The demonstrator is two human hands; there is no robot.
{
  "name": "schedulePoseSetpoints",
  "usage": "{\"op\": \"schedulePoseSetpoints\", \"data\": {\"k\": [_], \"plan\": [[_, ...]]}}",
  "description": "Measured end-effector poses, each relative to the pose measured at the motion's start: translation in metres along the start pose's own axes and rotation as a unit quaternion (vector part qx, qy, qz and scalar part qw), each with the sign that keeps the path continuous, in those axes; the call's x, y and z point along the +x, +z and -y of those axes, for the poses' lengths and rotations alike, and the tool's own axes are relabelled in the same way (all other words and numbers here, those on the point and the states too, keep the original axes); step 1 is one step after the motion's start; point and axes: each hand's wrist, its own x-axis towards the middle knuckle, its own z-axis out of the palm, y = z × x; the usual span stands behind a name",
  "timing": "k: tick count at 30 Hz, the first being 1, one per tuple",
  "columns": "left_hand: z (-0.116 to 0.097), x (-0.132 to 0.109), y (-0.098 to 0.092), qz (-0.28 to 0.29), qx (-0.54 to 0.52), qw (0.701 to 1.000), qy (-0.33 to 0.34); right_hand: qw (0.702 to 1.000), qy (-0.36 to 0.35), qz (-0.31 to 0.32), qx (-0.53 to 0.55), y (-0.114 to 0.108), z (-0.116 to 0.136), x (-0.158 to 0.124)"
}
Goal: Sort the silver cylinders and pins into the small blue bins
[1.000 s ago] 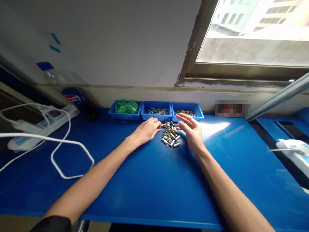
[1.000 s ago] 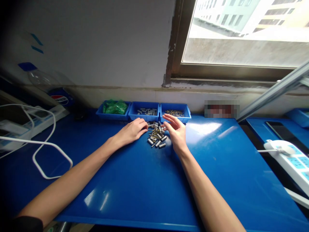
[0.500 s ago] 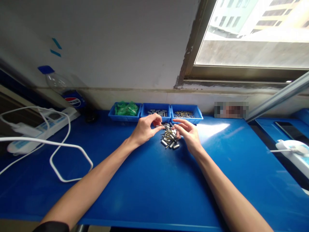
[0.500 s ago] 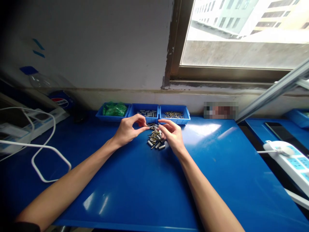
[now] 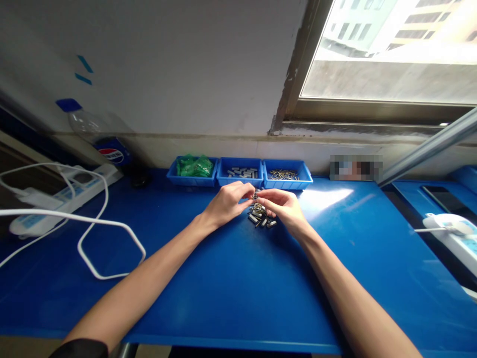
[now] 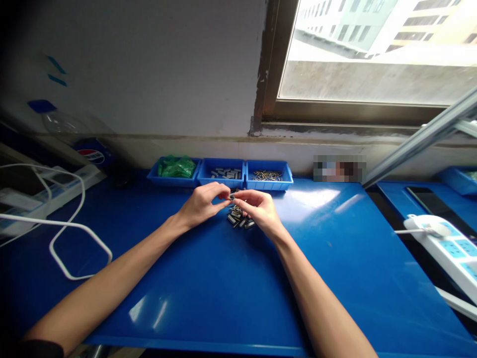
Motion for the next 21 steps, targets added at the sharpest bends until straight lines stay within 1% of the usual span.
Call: {"op": "schedulePoseSetpoints", "data": {"k": [2,5,8,10,12,15,17,21], "plan": [[0.001,0.0,0.001,0.002,0.009,1.0,-0.007,1.0,-0.008,-0.015,0.0,0.0,0.0,0.0],[0.006,-0.001,0.006,0.019,0.035,0.999,-0.037,0.995,-0.052,-0.081,0.003,-0.002,0.001,0.001],[0.013,-0.003,0.012,0.076,0.086,0.993,-0.029,0.983,-0.104,-0.148,0.0,-0.008,0.002,0.003],[0.017,-0.005,0.015,0.115,0.118,0.986,-0.009,0.978,-0.119,-0.169,-0.007,-0.011,0.002,0.005],[0.019,-0.006,0.016,0.129,0.138,0.982,0.001,0.977,-0.123,-0.175,-0.006,-0.012,0.001,0.006],[0.018,-0.007,0.014,0.117,0.146,0.982,-0.005,0.978,-0.121,-0.167,0.002,-0.011,-0.001,0.006],[0.018,-0.007,0.013,0.103,0.13,0.986,-0.017,0.981,-0.114,-0.157,-0.001,-0.009,-0.002,0.005],[0.019,-0.004,0.009,0.085,0.066,0.993,-0.048,0.985,-0.098,-0.139,-0.005,-0.006,-0.001,0.004]]}}
